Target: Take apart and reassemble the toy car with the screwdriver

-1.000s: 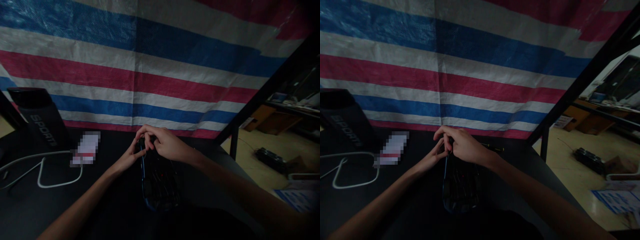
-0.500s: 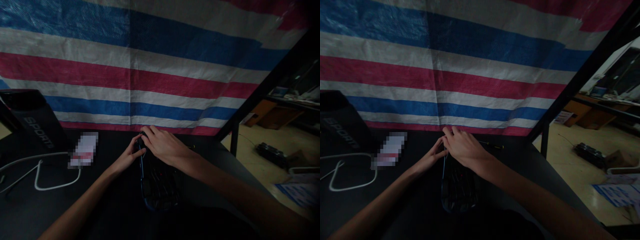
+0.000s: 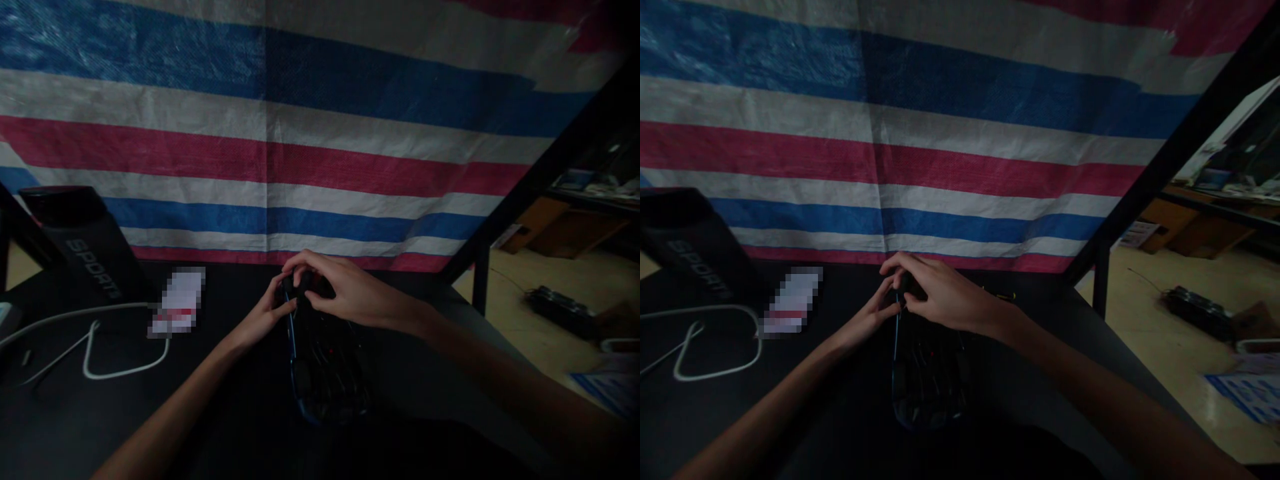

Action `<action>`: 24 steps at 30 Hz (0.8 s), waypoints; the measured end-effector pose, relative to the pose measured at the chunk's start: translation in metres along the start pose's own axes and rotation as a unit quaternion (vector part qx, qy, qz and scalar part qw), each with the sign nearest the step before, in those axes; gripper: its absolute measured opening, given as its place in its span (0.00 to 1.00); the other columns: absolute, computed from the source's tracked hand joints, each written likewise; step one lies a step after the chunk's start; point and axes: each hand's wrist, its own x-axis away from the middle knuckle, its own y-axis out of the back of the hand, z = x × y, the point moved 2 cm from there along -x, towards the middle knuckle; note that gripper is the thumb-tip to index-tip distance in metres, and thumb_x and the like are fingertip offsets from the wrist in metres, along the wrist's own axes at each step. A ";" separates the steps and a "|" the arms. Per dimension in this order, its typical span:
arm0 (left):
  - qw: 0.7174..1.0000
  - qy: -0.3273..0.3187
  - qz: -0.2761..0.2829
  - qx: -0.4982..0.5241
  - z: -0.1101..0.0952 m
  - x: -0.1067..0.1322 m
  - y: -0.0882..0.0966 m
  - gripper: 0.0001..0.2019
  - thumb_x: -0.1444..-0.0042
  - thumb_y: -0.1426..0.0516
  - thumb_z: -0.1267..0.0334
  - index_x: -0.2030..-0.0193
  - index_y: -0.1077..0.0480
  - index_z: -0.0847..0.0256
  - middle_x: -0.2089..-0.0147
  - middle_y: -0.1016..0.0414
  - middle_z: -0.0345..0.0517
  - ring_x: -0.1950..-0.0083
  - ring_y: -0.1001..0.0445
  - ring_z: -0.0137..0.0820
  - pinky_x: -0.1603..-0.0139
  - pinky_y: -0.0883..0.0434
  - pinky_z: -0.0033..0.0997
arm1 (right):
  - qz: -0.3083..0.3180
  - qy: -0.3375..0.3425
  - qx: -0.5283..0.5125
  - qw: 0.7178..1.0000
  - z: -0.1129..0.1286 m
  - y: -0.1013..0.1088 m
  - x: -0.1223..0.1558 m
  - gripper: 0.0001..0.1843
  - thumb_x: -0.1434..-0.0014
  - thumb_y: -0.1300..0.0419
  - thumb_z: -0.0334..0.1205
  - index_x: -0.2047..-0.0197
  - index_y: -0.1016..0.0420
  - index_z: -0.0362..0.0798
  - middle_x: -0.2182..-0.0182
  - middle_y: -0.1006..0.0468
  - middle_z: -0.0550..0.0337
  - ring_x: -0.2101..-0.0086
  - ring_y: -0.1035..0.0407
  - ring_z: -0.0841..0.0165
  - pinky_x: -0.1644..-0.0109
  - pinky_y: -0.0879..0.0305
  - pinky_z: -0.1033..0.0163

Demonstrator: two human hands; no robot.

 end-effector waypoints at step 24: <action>1.000 -0.011 -0.005 0.000 0.010 -0.004 0.003 0.37 0.40 0.37 0.60 0.26 0.44 0.54 0.27 0.35 0.52 0.26 0.40 0.50 0.25 0.45 0.50 | -0.155 -0.126 -0.503 0.841 -0.028 -0.059 -0.017 0.19 0.58 0.50 0.27 0.61 0.32 0.49 0.74 0.31 0.69 0.79 0.37 0.76 0.71 0.42 0.66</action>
